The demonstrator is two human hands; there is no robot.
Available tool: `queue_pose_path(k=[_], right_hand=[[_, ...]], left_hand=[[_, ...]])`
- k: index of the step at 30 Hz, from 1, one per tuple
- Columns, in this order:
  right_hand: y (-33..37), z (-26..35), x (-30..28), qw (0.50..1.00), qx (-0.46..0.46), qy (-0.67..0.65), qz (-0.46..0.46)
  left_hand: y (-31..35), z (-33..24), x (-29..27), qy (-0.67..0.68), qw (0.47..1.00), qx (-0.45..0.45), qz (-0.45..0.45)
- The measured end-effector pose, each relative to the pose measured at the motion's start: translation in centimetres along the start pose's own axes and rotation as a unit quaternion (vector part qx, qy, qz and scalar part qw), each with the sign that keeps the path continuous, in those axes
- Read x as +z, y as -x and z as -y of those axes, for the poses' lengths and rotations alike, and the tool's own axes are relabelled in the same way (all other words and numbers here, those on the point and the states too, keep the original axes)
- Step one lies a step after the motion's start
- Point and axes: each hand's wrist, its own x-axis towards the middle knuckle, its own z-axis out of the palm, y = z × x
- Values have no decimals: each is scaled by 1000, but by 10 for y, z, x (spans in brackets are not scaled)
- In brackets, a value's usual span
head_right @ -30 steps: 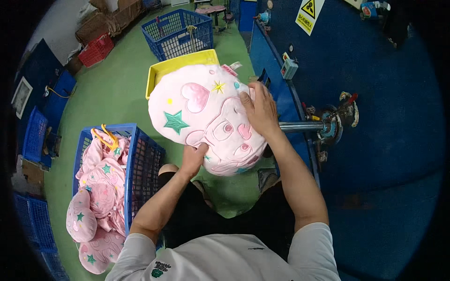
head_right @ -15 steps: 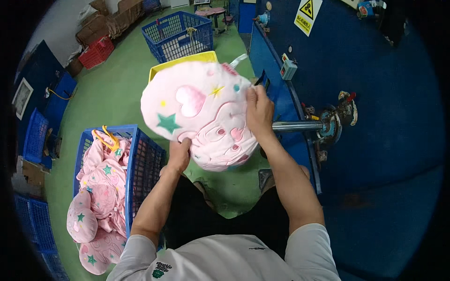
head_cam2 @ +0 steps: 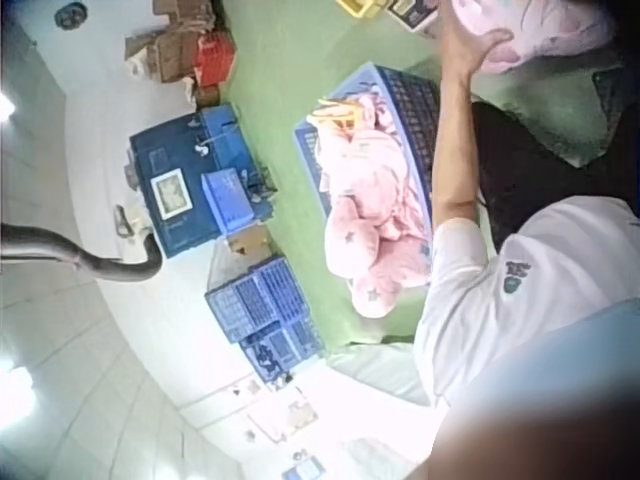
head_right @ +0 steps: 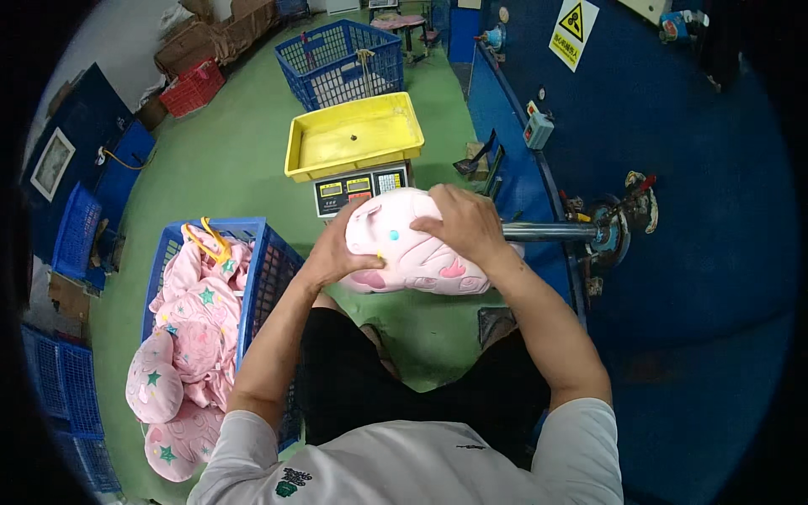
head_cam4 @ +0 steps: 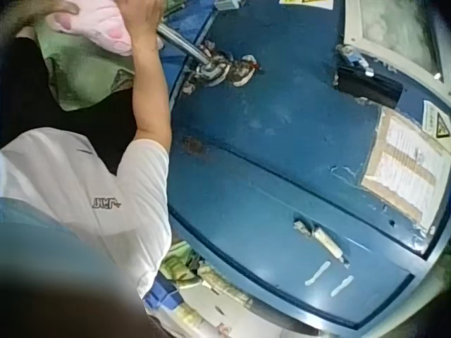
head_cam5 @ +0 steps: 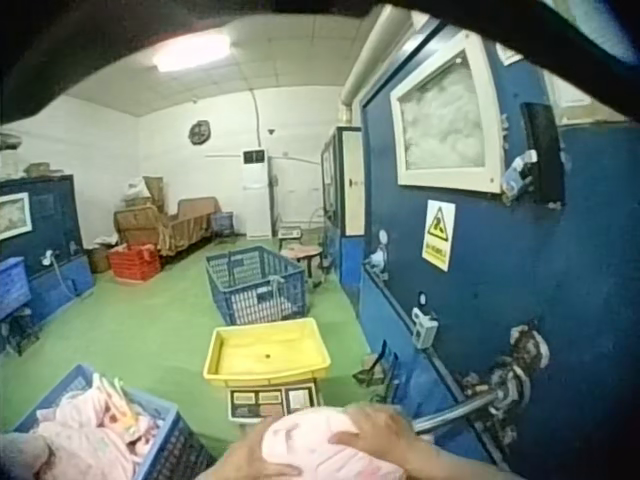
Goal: Stuffing heart-shaped plush toys with fiberfill and checking their weight on a digital scale.
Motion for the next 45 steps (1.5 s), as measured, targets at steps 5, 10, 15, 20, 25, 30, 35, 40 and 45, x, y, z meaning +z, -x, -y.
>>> queue_pose_path(k=[5,10,15,20,25,30,35,40,45], right_hand=[[12,-21,-17,999,-25,35,-12],[29,-25,-21,990,116,55,52],[7,-3,-31,943,156,54,289],[8,-5,-23,961,91,63,252],[5,-3,-28,962,107,36,247],[0,2,-23,952,150,35,263],[4,-5,-18,952,179,46,243],[2,-3,-5,961,218,49,163],[0,3,-1,960,239,58,137]], left_hand=[[-24,-8,21,-73,994,-34,71],[15,39,28,68,997,-23,15],[29,38,32,39,995,-51,75],[25,34,51,80,992,-81,50],[37,43,29,72,991,-105,-42],[124,99,84,477,800,-317,-179],[140,69,131,724,556,-339,-225],[129,90,145,669,660,-243,-242],[108,53,187,676,672,-252,-166]])
